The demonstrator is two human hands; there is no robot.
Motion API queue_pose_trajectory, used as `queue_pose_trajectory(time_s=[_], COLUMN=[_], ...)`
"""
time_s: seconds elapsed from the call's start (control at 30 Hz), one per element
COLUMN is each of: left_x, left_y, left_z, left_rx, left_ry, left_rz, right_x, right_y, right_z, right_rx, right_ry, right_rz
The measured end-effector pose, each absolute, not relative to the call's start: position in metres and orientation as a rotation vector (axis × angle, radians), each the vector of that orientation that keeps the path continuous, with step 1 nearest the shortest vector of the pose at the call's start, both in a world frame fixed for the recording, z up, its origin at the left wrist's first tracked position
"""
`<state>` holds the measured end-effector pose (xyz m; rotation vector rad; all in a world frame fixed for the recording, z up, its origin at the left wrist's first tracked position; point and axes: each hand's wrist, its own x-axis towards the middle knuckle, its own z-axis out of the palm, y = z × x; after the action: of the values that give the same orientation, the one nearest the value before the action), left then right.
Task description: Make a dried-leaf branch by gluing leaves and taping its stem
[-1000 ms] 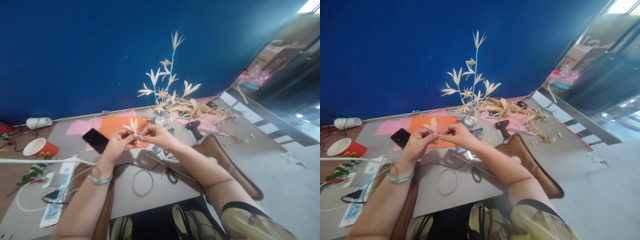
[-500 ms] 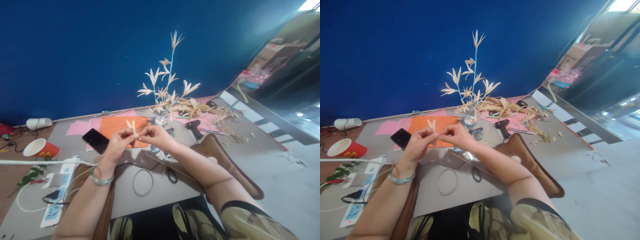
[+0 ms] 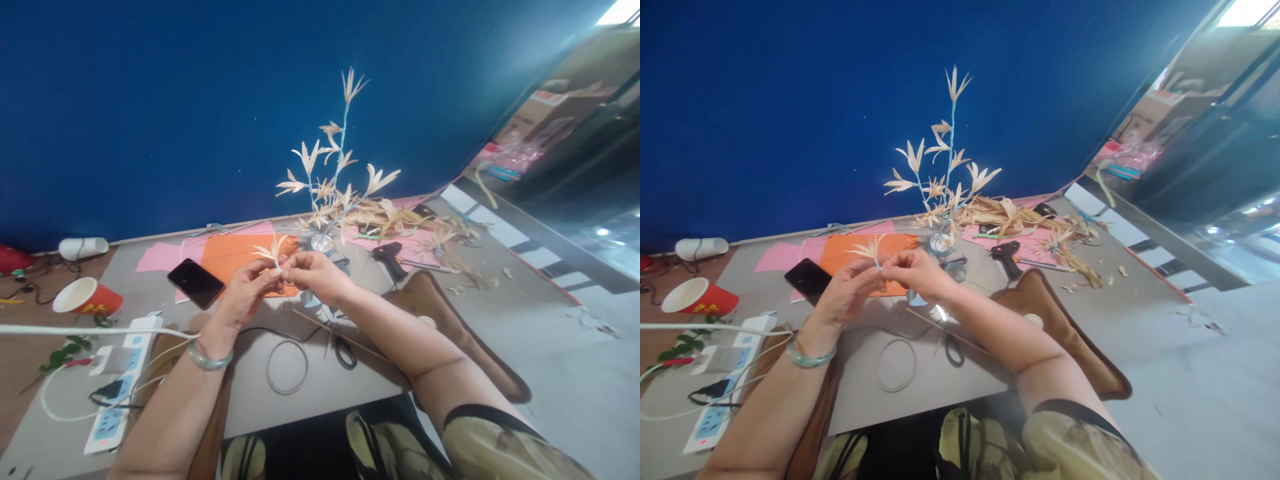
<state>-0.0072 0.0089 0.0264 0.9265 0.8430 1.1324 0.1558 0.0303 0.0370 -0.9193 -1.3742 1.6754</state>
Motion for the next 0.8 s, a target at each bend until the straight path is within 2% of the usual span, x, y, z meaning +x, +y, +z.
queue_pose_trajectory(time_s=[0.17, 0.4, 0.8], left_x=[-0.0065, -0.0031, -0.0094], left_y=[0.0101, 0.0118, 0.0139], left_z=[0.0232, 0.022, 0.025], left_rx=[1.042, 1.109, 1.104], left_ry=[0.835, 0.947, 1.0], left_rz=[1.172, 1.357, 1.312], right_x=[0.1535, 0.1541, 0.1608], right_y=[0.0336, 0.0339, 0.0362], right_z=[0.032, 0.0278, 0.0331], right_rx=[-0.888, -1.01, -0.96], right_ry=[-1.278, -1.413, -1.577], right_rz=[1.748, 1.476, 1.46])
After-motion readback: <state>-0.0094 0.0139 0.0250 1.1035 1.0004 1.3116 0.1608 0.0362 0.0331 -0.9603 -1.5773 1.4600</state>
